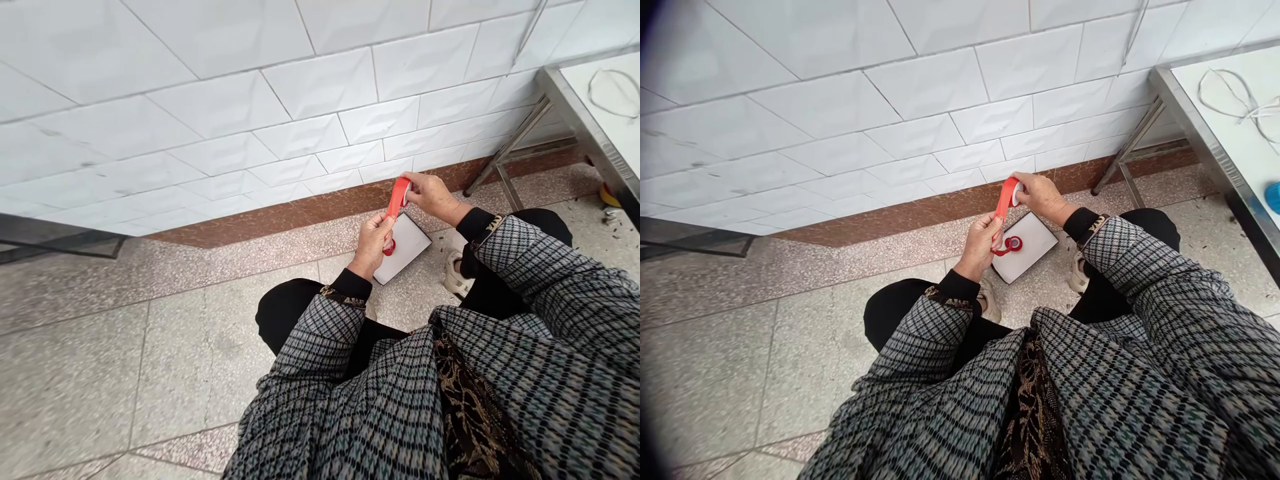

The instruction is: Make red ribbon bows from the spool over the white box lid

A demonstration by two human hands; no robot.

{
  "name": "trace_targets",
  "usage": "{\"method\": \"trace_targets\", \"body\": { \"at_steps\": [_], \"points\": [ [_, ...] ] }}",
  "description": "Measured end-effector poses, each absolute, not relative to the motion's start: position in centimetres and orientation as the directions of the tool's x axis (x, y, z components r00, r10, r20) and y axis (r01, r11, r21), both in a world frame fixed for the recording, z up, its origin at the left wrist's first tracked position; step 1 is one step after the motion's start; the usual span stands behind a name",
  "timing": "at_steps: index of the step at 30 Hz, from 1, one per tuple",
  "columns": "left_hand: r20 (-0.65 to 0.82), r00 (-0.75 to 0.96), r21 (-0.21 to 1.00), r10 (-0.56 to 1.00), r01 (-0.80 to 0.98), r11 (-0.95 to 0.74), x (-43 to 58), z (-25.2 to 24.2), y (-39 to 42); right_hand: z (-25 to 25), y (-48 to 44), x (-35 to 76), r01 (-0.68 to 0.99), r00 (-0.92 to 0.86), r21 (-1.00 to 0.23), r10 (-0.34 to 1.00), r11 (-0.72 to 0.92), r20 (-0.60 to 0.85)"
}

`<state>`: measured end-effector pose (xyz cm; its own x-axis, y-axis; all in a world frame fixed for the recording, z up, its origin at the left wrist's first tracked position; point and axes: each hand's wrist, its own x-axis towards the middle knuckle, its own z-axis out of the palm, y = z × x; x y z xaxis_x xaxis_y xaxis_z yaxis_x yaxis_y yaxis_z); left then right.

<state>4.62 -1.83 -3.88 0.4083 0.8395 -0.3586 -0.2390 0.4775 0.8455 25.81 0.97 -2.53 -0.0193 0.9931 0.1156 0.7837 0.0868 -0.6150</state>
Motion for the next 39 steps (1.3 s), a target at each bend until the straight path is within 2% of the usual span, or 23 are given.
{"method": "trace_targets", "body": {
  "at_steps": [9, 14, 19, 25, 29, 34, 39],
  "points": [
    [-0.360, 0.448, 0.846, 0.818, -0.212, 0.489, 4.5, -4.0, -2.0, -2.6, 1.2, 25.1, 0.534, 0.019, -0.845, 1.000, -0.028, -0.021],
    [-0.361, 0.421, 0.862, 0.832, -0.189, 0.470, 4.7, -4.3, -2.1, -2.2, 1.2, 24.5, 0.244, 0.032, -0.959, 0.989, -0.145, -0.141],
    [-0.375, 0.401, 0.865, 0.836, -0.172, 0.471, 4.9, -4.4, -2.2, -1.5, 0.6, 23.8, 0.002, 0.034, -0.956, 0.955, -0.294, -0.294],
    [-0.375, 0.362, 0.882, 0.853, -0.145, 0.449, 5.1, -4.4, -2.0, -0.6, -0.4, 23.0, -0.196, -0.039, -0.857, 0.877, -0.476, -0.478],
    [-0.343, 0.297, 0.906, 0.891, -0.144, 0.397, 5.1, -4.6, -2.1, -0.4, -0.4, 22.8, -0.234, -0.040, -0.809, 0.836, -0.540, -0.547],
    [-0.224, 0.305, 0.938, 0.925, -0.191, 0.290, 5.0, -4.9, -2.4, -0.3, -0.2, 23.0, -0.158, 0.036, -0.833, 0.840, -0.531, -0.542],
    [-0.256, 0.321, 0.933, 0.912, -0.165, 0.320, 4.9, -4.9, -2.4, -0.3, -0.1, 23.3, -0.124, 0.025, -0.839, 0.843, -0.530, -0.537]
  ]
}}
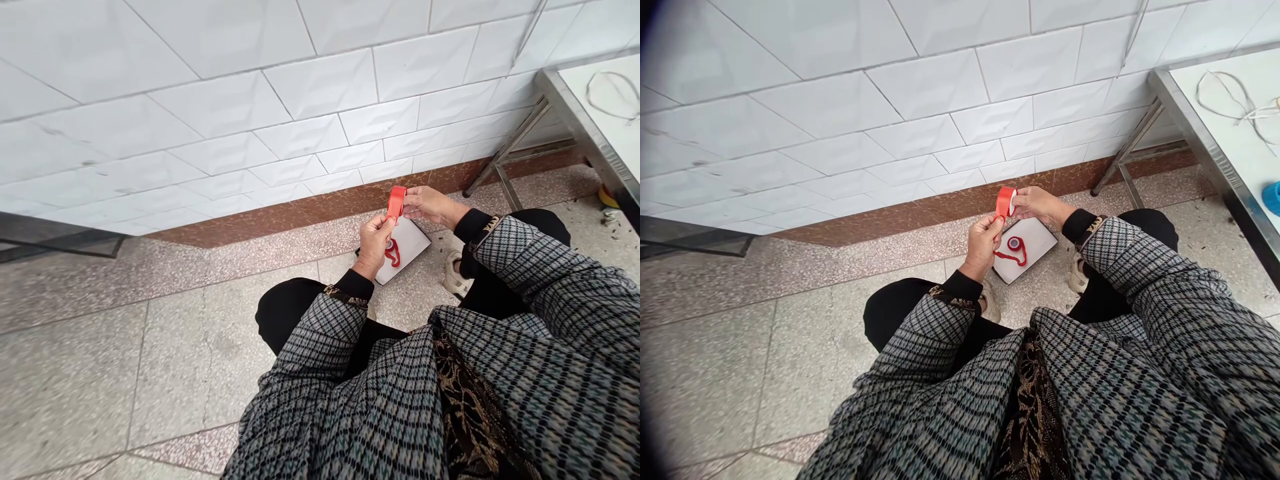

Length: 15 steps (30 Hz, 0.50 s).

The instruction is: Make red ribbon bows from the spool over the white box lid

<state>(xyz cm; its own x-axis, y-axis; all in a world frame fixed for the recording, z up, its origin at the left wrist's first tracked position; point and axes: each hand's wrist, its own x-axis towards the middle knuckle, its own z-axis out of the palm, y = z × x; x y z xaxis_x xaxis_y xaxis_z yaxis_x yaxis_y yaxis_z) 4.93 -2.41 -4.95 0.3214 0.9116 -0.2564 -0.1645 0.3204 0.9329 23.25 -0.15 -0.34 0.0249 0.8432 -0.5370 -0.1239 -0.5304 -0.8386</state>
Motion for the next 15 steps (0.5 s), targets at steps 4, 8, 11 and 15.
{"method": "trace_targets", "body": {
  "at_steps": [4, 8, 11, 15],
  "points": [
    [-0.303, 0.282, 0.927, 0.910, -0.135, 0.350, 5.14, -4.78, -2.33, -0.78, -0.08, 23.49, -0.080, -0.014, -0.847, 0.850, -0.526, -0.526],
    [-0.348, 0.283, 0.914, 0.894, -0.110, 0.390, 5.37, -4.75, -2.37, -1.18, -0.13, 23.47, -0.129, -0.021, -0.820, 0.829, -0.557, -0.559],
    [-0.389, 0.320, 0.889, 0.864, -0.118, 0.443, 5.43, -4.63, -2.46, -1.21, -0.24, 23.29, -0.176, -0.028, -0.796, 0.812, -0.579, -0.583],
    [-0.402, 0.336, 0.875, 0.852, -0.134, 0.466, 5.37, -4.23, -2.55, -0.87, -0.32, 23.17, -0.198, -0.037, -0.776, 0.796, -0.599, -0.604]
  ]
}}
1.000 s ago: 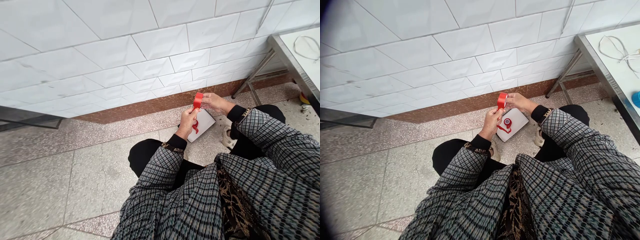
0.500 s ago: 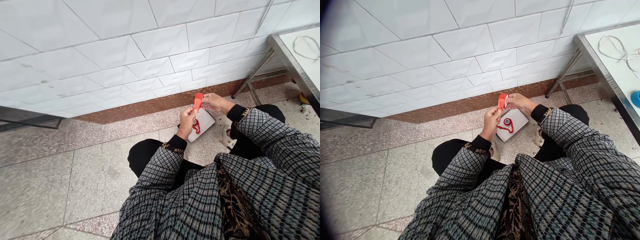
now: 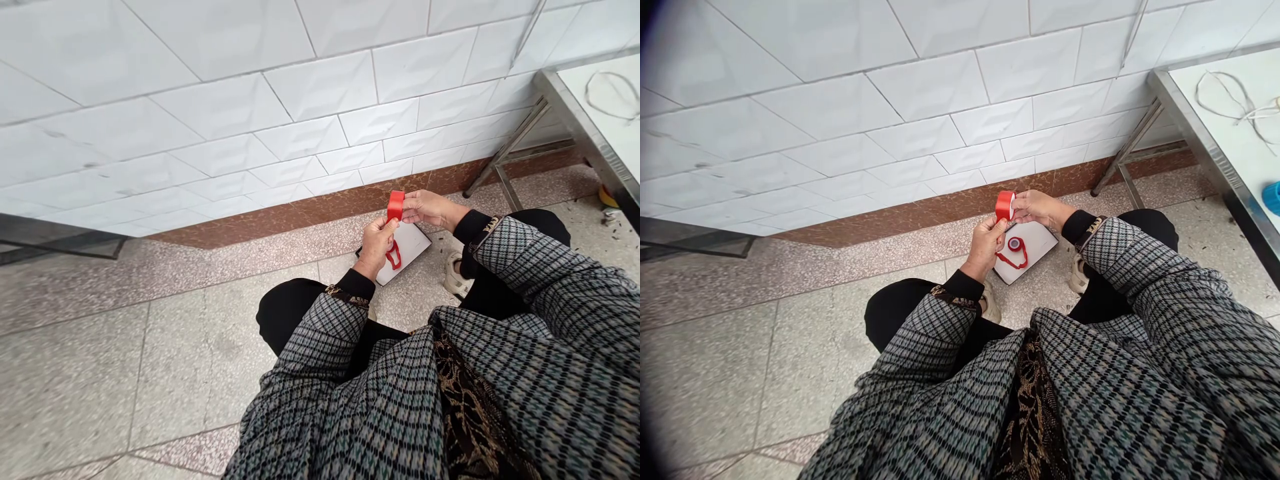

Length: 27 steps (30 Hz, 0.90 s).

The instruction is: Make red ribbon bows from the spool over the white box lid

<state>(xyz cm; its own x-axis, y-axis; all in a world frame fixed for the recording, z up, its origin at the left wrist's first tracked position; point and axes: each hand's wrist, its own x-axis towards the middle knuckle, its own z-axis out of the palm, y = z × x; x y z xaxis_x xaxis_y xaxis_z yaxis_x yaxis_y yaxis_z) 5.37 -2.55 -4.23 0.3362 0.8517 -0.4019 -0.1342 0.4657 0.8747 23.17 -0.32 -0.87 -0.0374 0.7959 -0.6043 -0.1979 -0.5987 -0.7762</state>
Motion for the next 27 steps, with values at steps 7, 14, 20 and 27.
{"method": "trace_targets", "body": {
  "at_steps": [7, 14, 20, 27],
  "points": [
    [-0.300, 0.199, 0.943, 0.933, -0.086, 0.322, 5.7, -5.4, -2.5, -0.6, -0.3, 23.1, -0.209, -0.043, -0.767, 0.789, -0.607, -0.613],
    [-0.266, 0.103, 0.957, 0.959, -0.096, 0.275, 5.8, -5.8, -2.5, -0.6, -0.4, 22.8, -0.253, -0.074, -0.741, 0.776, -0.622, -0.626],
    [-0.264, 0.208, 0.943, 0.942, -0.150, 0.297, 5.8, -4.6, -2.4, -0.1, -0.4, 23.0, -0.244, -0.123, -0.704, 0.741, -0.667, -0.660],
    [-0.303, 0.301, 0.918, 0.904, -0.165, 0.362, 5.4, -4.4, -1.7, -0.1, -0.6, 23.1, -0.211, -0.129, -0.715, 0.744, -0.666, -0.655]
  ]
}}
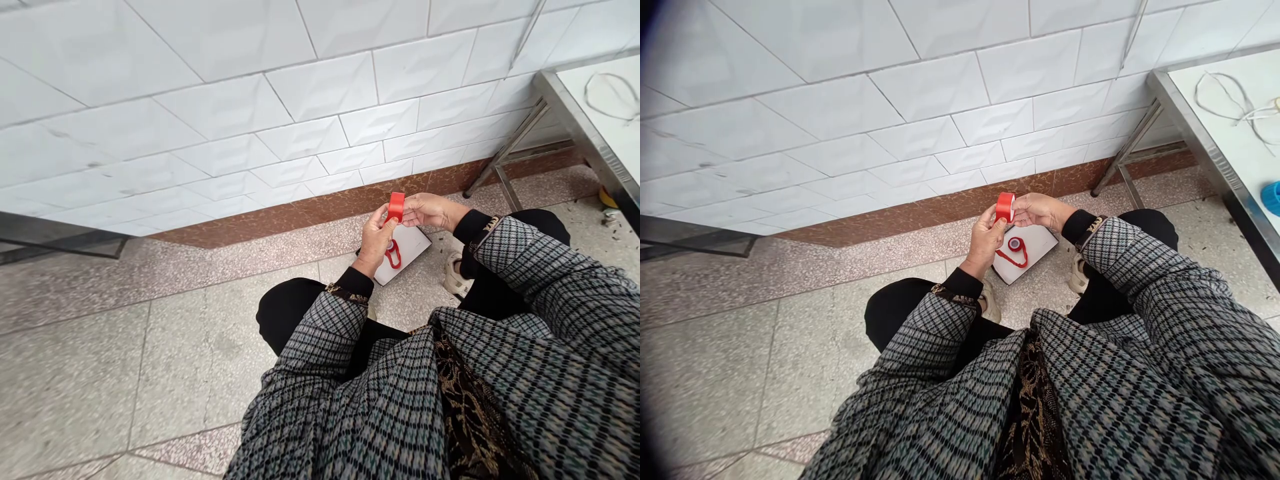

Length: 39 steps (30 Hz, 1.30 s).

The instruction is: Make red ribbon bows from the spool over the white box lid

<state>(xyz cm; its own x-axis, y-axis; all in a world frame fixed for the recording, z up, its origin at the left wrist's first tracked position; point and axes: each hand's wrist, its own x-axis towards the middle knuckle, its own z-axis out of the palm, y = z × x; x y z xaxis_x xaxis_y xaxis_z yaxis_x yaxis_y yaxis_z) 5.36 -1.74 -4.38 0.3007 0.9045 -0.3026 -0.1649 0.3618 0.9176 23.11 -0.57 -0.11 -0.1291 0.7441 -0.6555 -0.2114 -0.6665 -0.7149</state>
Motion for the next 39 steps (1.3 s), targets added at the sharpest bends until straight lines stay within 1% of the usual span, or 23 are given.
{"method": "trace_targets", "body": {
  "at_steps": [4, 6, 8, 10, 11, 12, 14, 17, 20, 22, 24, 26, 30, 32, 34, 37, 39],
  "points": [
    [-0.347, 0.364, 0.885, 0.865, -0.178, 0.430, 5.0, -4.0, -1.5, -0.6, -0.5, 23.5, -0.126, -0.176, -0.753, 0.762, -0.646, -0.624],
    [-0.348, 0.381, 0.876, 0.857, -0.193, 0.441, 4.9, -3.9, -1.5, -1.0, -0.3, 24.0, -0.029, -0.182, -0.817, 0.807, -0.576, -0.562],
    [-0.334, 0.404, 0.871, 0.851, -0.213, 0.443, 4.6, -3.8, -1.6, -1.3, 0.0, 24.5, 0.107, -0.159, -0.911, 0.898, -0.398, -0.411],
    [-0.321, 0.431, 0.866, 0.843, -0.227, 0.445, 4.3, -3.8, -1.7, -1.5, 0.1, 25.0, 0.259, -0.160, -0.954, 0.968, -0.149, -0.195],
    [-0.319, 0.444, 0.864, 0.837, -0.227, 0.450, 4.2, -3.8, -1.7, -1.5, 0.2, 25.2, 0.326, -0.185, -0.944, 0.977, -0.039, -0.104],
    [-0.323, 0.455, 0.862, 0.830, -0.219, 0.456, 4.1, -3.9, -1.7, -1.5, 0.2, 25.4, 0.384, -0.223, -0.922, 0.974, 0.047, -0.043],
    [-0.335, 0.471, 0.862, 0.816, -0.197, 0.468, 3.9, -3.9, -1.8, -1.6, 0.2, 25.6, 0.474, -0.295, -0.868, 0.956, 0.148, 0.002],
    [-0.331, 0.461, 0.864, 0.823, -0.203, 0.461, 4.0, -3.9, -1.9, -1.7, 0.2, 25.6, 0.578, -0.295, -0.795, 0.956, 0.182, 0.004],
    [-0.329, 0.371, 0.870, 0.868, -0.239, 0.431, 4.4, -4.0, -2.0, -1.8, 0.4, 25.6, 0.642, -0.211, -0.749, 0.977, 0.163, 0.032],
    [-0.349, 0.318, 0.873, 0.881, -0.232, 0.430, 4.6, -4.0, -2.0, -1.9, 0.6, 25.7, 0.666, -0.166, -0.731, 0.985, 0.150, 0.051],
    [-0.364, 0.314, 0.874, 0.877, -0.211, 0.439, 4.6, -4.0, -2.1, -2.1, 0.8, 25.9, 0.664, -0.153, -0.733, 0.987, 0.143, 0.054],
    [-0.361, 0.344, 0.874, 0.867, -0.200, 0.443, 4.5, -4.0, -2.2, -2.5, 1.0, 26.2, 0.630, -0.144, -0.766, 0.988, 0.129, 0.048],
    [-0.341, 0.404, 0.868, 0.848, -0.210, 0.449, 4.3, -3.8, -2.3, -3.5, 1.5, 26.3, 0.474, -0.063, -0.880, 0.998, 0.035, 0.006],
    [-0.348, 0.408, 0.867, 0.844, -0.204, 0.455, 4.3, -3.7, -2.3, -3.7, 1.6, 26.0, 0.352, -0.039, -0.935, 0.997, -0.042, -0.059],
    [-0.359, 0.396, 0.867, 0.845, -0.194, 0.459, 4.4, -3.6, -2.2, -3.5, 1.3, 25.4, 0.216, -0.042, -0.965, 0.986, -0.151, -0.163],
    [-0.362, 0.395, 0.865, 0.844, -0.195, 0.462, 4.6, -3.7, -2.1, -2.8, 0.4, 24.3, 0.036, -0.067, -0.950, 0.948, -0.310, -0.312],
    [-0.356, 0.407, 0.862, 0.841, -0.204, 0.464, 4.6, -3.8, -2.1, -2.4, -0.1, 23.7, -0.026, -0.073, -0.929, 0.927, -0.370, -0.367]
  ]
}}
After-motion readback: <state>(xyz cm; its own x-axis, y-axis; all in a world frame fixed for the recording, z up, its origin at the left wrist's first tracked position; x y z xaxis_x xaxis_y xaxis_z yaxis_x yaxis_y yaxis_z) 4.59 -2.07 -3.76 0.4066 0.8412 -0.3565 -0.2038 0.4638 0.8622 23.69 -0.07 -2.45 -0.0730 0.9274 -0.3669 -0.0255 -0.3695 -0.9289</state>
